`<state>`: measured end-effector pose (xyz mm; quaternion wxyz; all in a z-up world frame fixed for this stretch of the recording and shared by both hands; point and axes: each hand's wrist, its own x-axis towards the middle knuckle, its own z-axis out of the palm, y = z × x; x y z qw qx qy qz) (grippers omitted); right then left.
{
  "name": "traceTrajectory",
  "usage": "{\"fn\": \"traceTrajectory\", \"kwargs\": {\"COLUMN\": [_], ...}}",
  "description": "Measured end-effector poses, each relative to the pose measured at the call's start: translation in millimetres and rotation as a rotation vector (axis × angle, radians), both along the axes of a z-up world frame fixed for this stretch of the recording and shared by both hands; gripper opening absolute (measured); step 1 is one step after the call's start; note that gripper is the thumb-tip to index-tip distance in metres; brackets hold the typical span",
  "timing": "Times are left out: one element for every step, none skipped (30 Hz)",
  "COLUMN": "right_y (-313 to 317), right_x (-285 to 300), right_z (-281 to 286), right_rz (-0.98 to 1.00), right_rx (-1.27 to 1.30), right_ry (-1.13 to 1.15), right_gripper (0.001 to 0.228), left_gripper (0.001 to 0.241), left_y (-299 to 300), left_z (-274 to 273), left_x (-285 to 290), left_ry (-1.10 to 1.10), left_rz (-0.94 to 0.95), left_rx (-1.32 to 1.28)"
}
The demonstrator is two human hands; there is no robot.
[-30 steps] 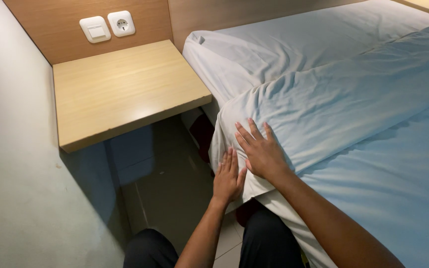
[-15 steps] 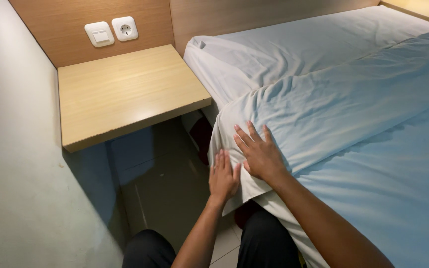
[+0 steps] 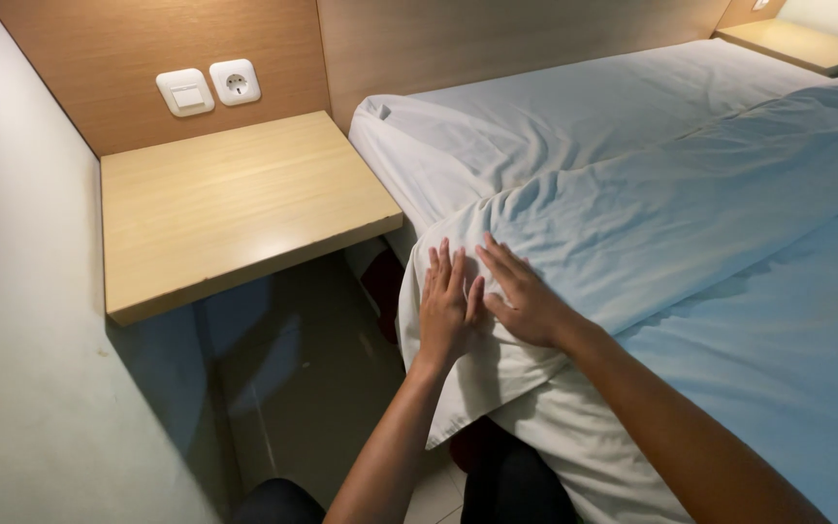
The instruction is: The person folds a white duvet on a bed by hand. They roll the duvet lengthwise, then fold it in half and smooth the surface to create a neat rectangular shape.
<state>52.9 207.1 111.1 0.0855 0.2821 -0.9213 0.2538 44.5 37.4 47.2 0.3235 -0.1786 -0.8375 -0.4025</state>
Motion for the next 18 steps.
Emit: {"fn": "traceTrajectory", "kwargs": {"right_y": [9,18,27,33,40,47,50,51,52,49,47,47,45,43,40,39,38,36], "right_x": [0,1,2,1,-1,-2,-5,-7,-10,-15,-19,-21,-22,-25,-28,-32,-36,-40], "right_z": [4,7,10,11,12,12,13,12,12,13,15,15,18,22,26,25,25,24], "right_rz": [0.0,-0.076,-0.153,-0.158,-0.203,-0.249,-0.252,-0.257,-0.262,-0.261,-0.264,-0.271,-0.274,-0.266,-0.257,-0.252,-0.253,-0.255], "right_rx": [0.001,0.118,0.235,0.236,0.271,0.306,0.307,0.318,0.328,0.326,0.337,0.349,0.346,0.353,0.36,0.365,0.38,0.391], "right_ry": [0.006,0.042,0.078,0.081,0.015,-0.05,-0.045,-0.07,-0.096,-0.093,-0.112,-0.136,-0.138,-0.148,-0.158,-0.154,-0.148,-0.144], "right_gripper": [0.074,0.075,0.076,0.076,0.074,0.073,0.073,0.075,0.077,0.077,0.077,0.078,0.078,0.079,0.079,0.079,0.08,0.081], "left_gripper": [0.058,0.058,0.059,0.059,0.063,0.066,0.066,0.071,0.075,0.075,0.078,0.08,0.08,0.08,0.079,0.079,0.078,0.077], "left_y": [3,6,9,11,13,14,15,14,14,12,11,12,13,14,15,16,17,17], "left_z": [9,17,25,25,25,25,28,29,30,34,38,40,37,36,35,35,35,36], "left_x": [-6,-11,-17,-27,-37,-48,-54,-59,-64,-65,-67,-67,-68,-70,-72,-75,-78,-80], "left_ry": [0.006,0.023,0.04,0.043,-0.018,-0.078,-0.072,-0.126,-0.18,-0.177,-0.214,-0.255,-0.256,-0.264,-0.272,-0.271,-0.283,-0.295], "left_rz": [0.0,-0.022,-0.043,-0.047,-0.001,0.048,0.045,0.088,0.131,0.133,0.15,0.162,0.159,0.183,0.208,0.213,0.226,0.237], "left_rx": [0.001,-0.046,-0.093,-0.092,-0.204,-0.315,-0.314,-0.321,-0.327,-0.329,-0.345,-0.363,-0.367,-0.387,-0.408,-0.402,-0.425,-0.451]}}
